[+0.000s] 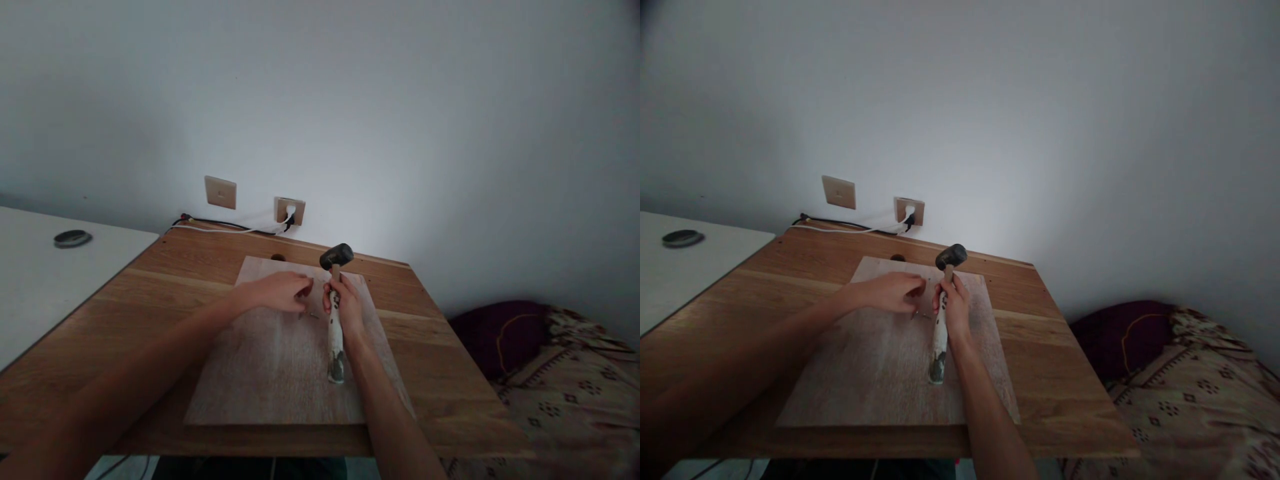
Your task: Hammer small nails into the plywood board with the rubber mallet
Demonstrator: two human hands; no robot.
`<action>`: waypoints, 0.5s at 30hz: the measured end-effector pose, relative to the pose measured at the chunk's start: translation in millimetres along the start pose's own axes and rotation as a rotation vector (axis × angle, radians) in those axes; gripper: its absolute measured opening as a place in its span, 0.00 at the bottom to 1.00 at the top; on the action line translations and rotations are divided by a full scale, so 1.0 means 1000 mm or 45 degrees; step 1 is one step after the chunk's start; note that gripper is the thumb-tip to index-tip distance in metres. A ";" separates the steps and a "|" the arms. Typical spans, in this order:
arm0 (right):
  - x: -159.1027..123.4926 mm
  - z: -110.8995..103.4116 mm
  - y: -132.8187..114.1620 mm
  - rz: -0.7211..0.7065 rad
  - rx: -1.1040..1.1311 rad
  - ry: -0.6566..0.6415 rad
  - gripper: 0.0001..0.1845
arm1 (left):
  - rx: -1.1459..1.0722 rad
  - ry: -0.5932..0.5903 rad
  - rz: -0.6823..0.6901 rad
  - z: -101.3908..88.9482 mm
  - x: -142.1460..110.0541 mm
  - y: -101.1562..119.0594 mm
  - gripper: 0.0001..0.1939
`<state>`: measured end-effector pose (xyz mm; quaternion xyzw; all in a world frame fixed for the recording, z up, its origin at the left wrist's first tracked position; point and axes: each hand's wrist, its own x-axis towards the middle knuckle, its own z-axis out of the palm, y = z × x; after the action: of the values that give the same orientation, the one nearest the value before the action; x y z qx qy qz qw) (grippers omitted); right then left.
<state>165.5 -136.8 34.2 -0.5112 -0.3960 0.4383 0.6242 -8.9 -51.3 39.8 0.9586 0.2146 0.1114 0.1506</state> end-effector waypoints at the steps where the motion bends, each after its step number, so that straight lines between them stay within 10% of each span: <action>1: 0.002 -0.003 0.000 0.010 0.002 -0.001 0.14 | 0.061 -0.066 0.037 0.002 -0.001 0.009 0.06; 7: 0.004 -0.002 0.001 0.059 0.022 -0.027 0.16 | 0.175 -0.122 0.116 0.014 -0.003 0.022 0.12; 15: 0.001 0.002 0.000 0.085 0.066 -0.034 0.17 | -0.087 0.132 -0.039 -0.030 -0.013 -0.051 0.13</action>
<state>163.5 -135.0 34.4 -0.5019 -0.3754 0.4760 0.6169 -48.1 -6.0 48.3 0.9423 0.2329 0.1659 0.1737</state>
